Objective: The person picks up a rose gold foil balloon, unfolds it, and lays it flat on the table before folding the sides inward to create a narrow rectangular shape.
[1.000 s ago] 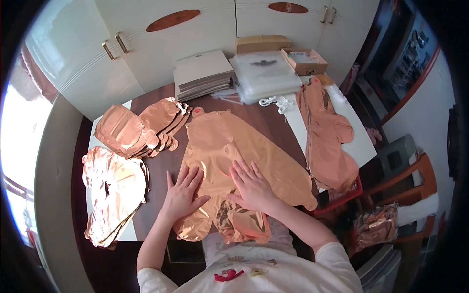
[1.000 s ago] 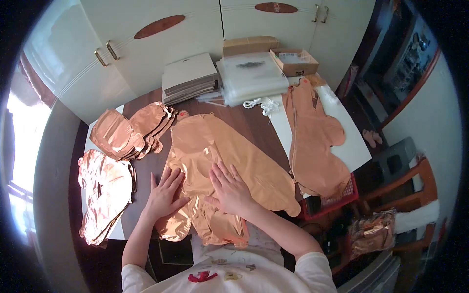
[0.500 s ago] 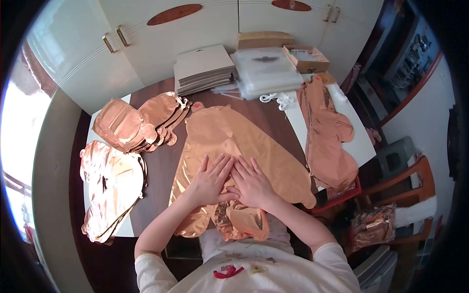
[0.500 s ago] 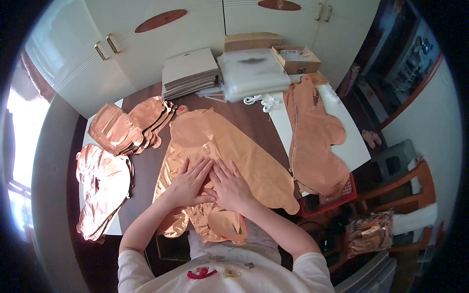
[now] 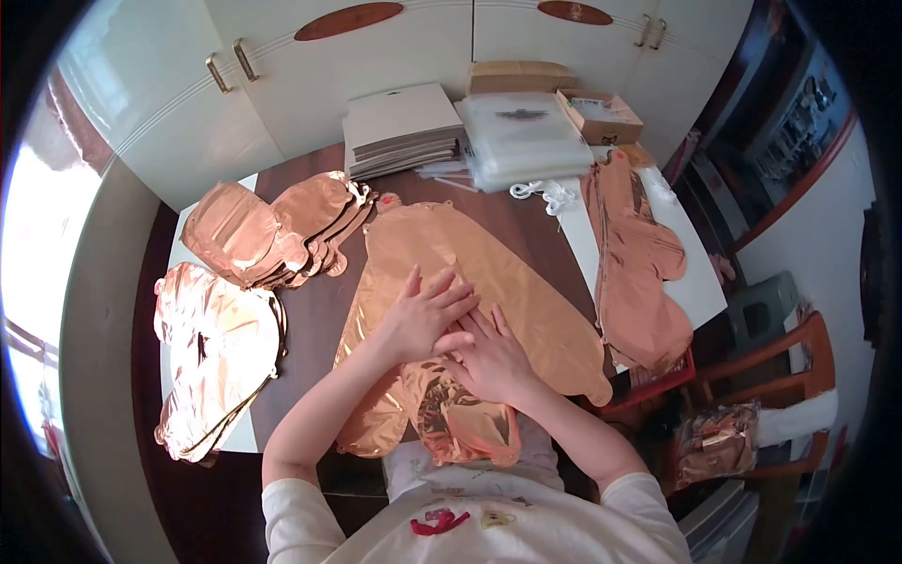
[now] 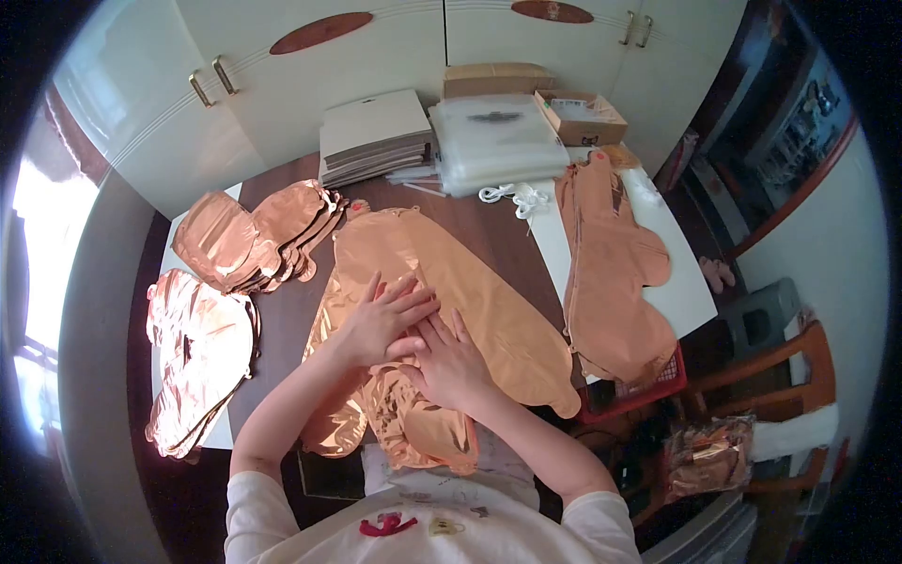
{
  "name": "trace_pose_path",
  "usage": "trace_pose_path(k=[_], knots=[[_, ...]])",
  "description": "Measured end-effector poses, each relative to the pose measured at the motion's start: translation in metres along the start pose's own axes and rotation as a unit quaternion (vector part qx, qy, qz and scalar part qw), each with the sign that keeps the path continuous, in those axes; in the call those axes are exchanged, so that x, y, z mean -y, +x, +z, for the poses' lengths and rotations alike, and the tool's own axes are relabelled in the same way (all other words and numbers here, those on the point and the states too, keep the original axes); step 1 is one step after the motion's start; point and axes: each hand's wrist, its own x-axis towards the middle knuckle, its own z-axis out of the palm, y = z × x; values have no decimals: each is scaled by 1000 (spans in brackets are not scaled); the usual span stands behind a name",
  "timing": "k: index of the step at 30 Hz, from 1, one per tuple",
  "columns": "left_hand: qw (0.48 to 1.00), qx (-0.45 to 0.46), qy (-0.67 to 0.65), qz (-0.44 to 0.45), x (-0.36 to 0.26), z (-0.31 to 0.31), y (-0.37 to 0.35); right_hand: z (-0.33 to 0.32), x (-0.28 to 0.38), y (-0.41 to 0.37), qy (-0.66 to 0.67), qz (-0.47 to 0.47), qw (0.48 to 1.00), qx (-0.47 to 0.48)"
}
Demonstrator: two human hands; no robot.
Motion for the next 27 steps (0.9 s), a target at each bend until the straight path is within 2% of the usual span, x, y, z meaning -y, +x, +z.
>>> trace_pose_path(k=[3,5,11,14,15,18,20,22,25,27], knots=[[1000,8,-4,-25,11,4,11,1,-3,-2,-38,-14,999,3],[999,-24,17,-32,21,13,13,3,-2,-3,-55,-6,998,24],[995,-32,64,-62,32,17,20,8,-4,-3,-3,-9,999,-45],[995,-42,77,-55,36,22,19,-7,-8,-7,177,33,982,-61],[995,-35,78,-52,36,19,18,-14,-10,-11,237,17,964,-120],[993,-99,50,-40,25,11,12,-47,-7,-46,247,43,948,-195],[997,-42,67,-26,7,-5,8,-52,-5,-86,325,123,924,-157],[998,-6,64,-6,0,-5,6,-48,-3,-119,336,135,917,-170],[999,18,36,8,-2,1,4,-19,2,-159,463,308,825,-99],[999,39,19,-4,-6,7,3,-5,4,-167,550,346,759,-38]])
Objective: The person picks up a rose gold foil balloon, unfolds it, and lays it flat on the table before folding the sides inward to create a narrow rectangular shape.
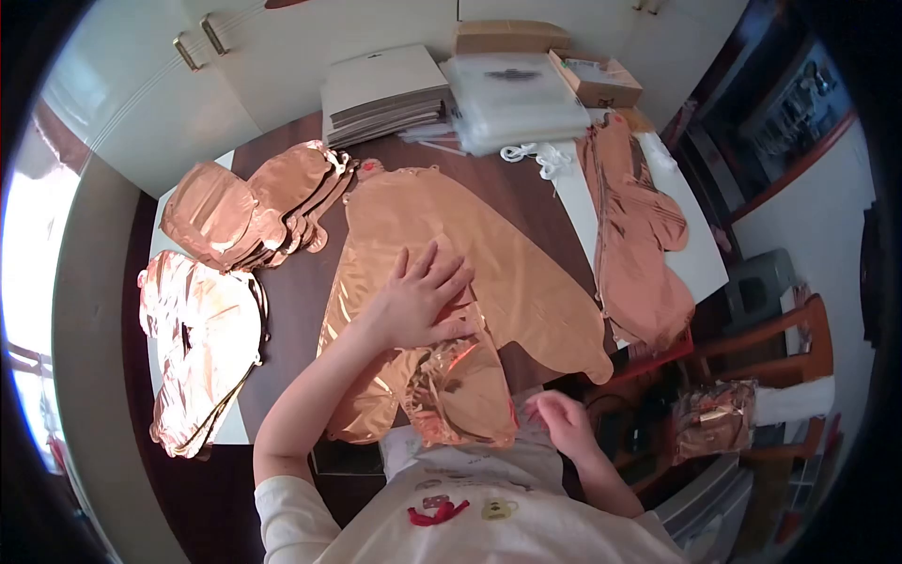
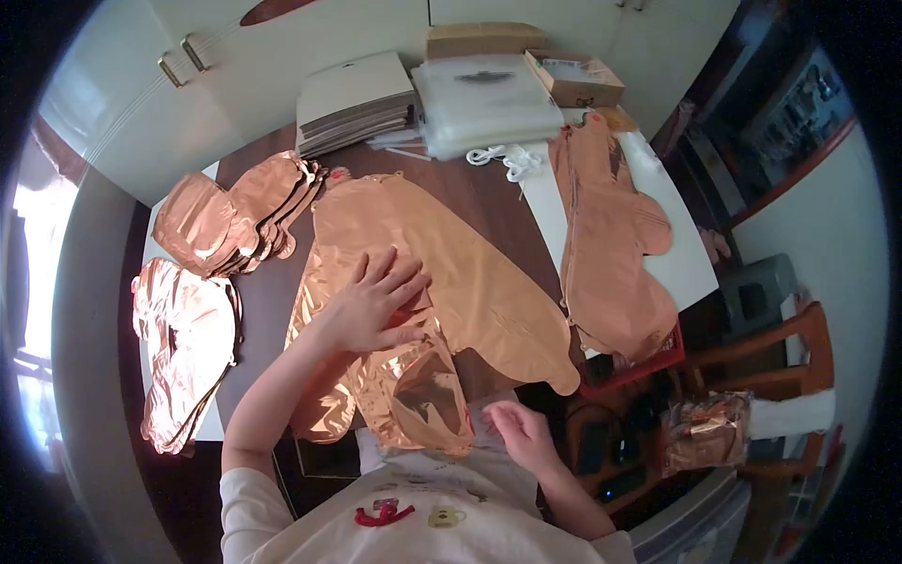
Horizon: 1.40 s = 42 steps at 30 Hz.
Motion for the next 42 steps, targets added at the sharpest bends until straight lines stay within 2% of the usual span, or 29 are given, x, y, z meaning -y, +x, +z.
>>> trace_pose_path(k=[2,5,8,14,17,23,26,28,29,30,33,34,42], knots=[[1000,-14,18,3,-4,3,0,8,-3,-2,92,88,991,37],[999,-34,36,5,-7,10,-2,17,-10,6,176,169,969,34],[998,-49,42,7,-7,13,-4,24,-14,12,169,125,977,31],[997,-54,50,5,-9,16,-5,30,-11,20,53,24,997,45],[998,-48,47,-3,-12,14,-5,34,-3,19,71,94,992,40],[998,-29,48,-1,-12,10,-6,38,-4,16,67,69,995,30],[998,-33,47,1,-11,13,-6,32,10,9,-158,-25,987,-16],[998,-40,47,1,-10,13,-6,24,16,7,-227,-157,958,-77],[998,-42,46,1,-10,13,-6,21,19,5,-258,-220,935,-106],[998,-44,45,2,-11,14,-7,16,30,8,-352,-294,881,-115],[998,-41,44,4,-11,12,-6,13,63,34,-472,-425,770,-61],[998,-44,46,5,-11,13,-6,11,55,42,-505,-407,761,-22],[998,-50,38,7,-10,13,-7,7,69,63,-539,-451,711,29]])
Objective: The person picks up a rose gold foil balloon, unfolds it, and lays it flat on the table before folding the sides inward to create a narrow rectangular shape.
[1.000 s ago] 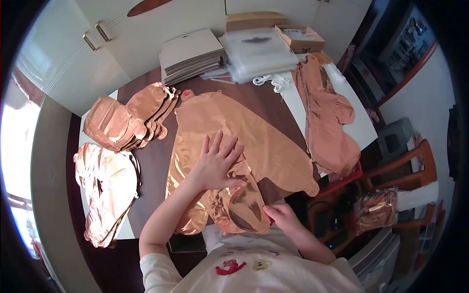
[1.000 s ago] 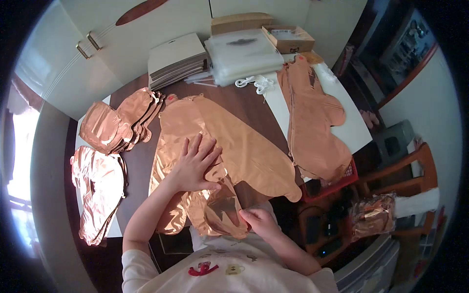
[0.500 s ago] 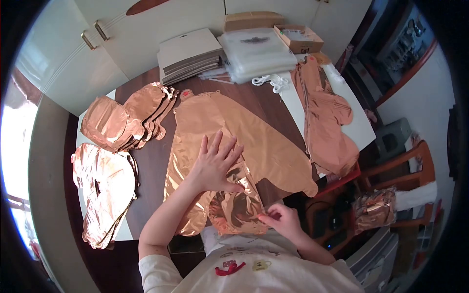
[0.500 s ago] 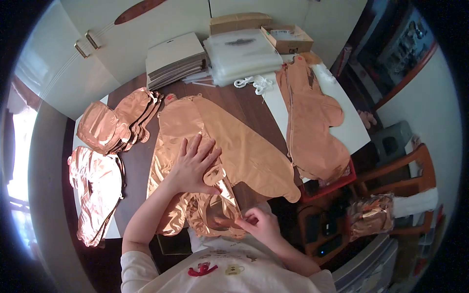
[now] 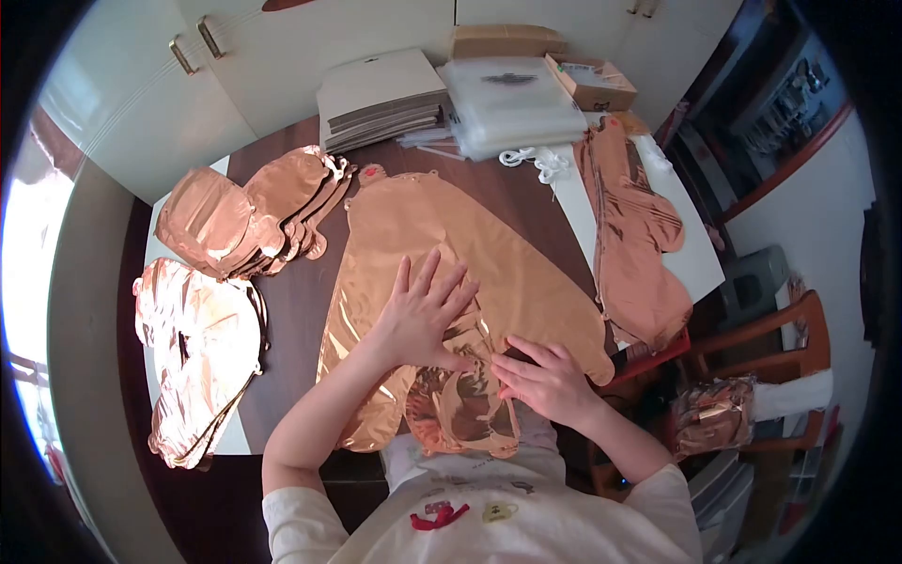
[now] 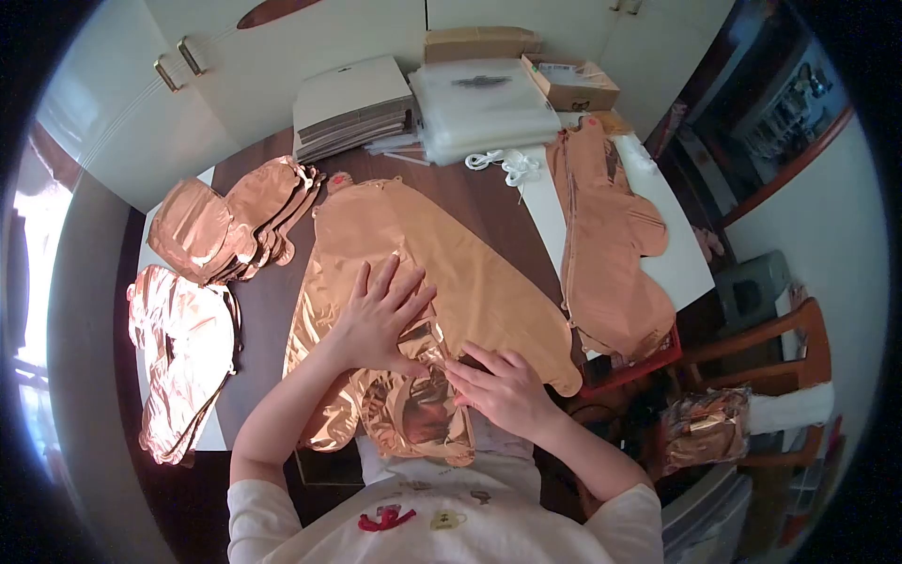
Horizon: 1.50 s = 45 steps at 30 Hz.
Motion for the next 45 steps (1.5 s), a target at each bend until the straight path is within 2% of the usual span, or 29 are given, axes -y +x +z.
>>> trace_pose_path(k=[7,19,22,25,29,34,37,45], knots=[[1000,1,-5,-2,1,0,0,-4,-10,8,7,-34,998,45],[1000,-14,3,3,1,1,0,-11,-26,32,-11,-24,989,144],[1000,-21,0,5,1,2,0,-14,-25,29,-21,-39,990,131],[1000,-30,-3,2,1,4,0,-7,-24,5,-37,-125,984,117],[999,-33,5,7,2,6,-1,-9,-16,-17,31,-143,983,113],[1000,-26,12,10,2,2,0,16,-4,-31,23,-166,984,-56],[1000,-25,10,9,2,3,-1,22,1,-37,30,-161,981,-100],[1000,-26,9,14,3,3,0,3,13,-60,87,-143,982,-84]])
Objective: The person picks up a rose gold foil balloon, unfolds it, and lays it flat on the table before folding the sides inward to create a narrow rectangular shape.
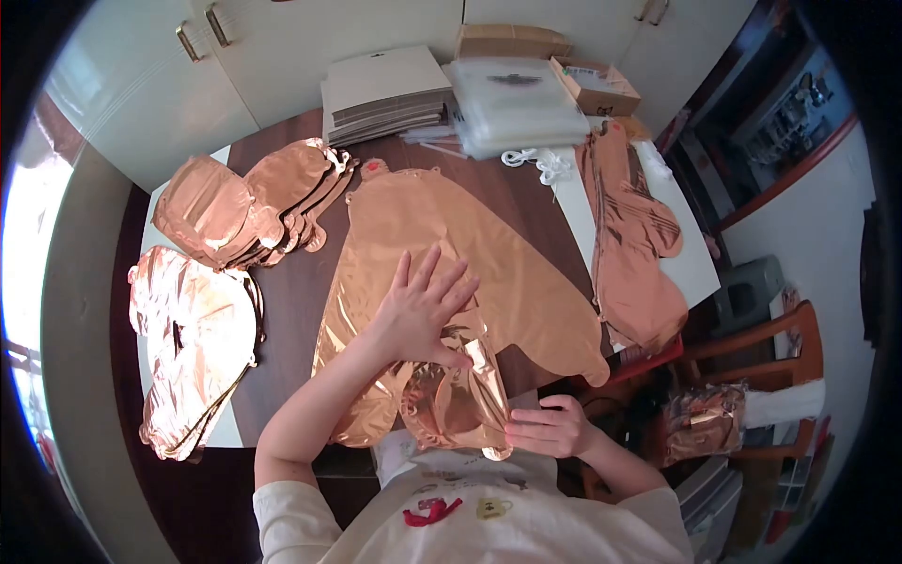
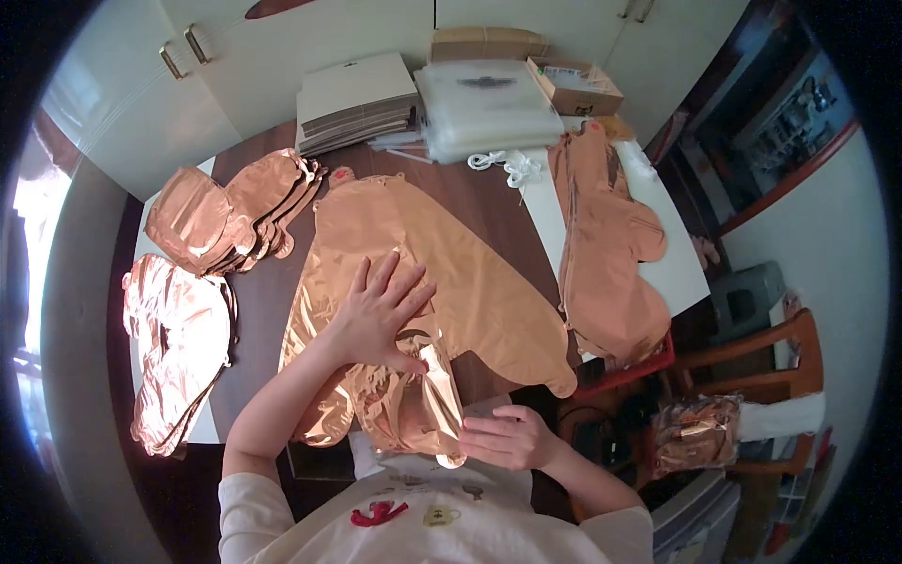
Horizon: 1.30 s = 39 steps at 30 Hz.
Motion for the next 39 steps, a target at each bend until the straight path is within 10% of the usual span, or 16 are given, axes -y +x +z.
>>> trace_pose_path(k=[11,39], knots=[[1000,6,21,1,-1,-1,0,-28,-39,-16,-268,490,829,-31],[999,50,13,-16,-5,-8,3,-17,-46,7,-92,509,853,-74]])
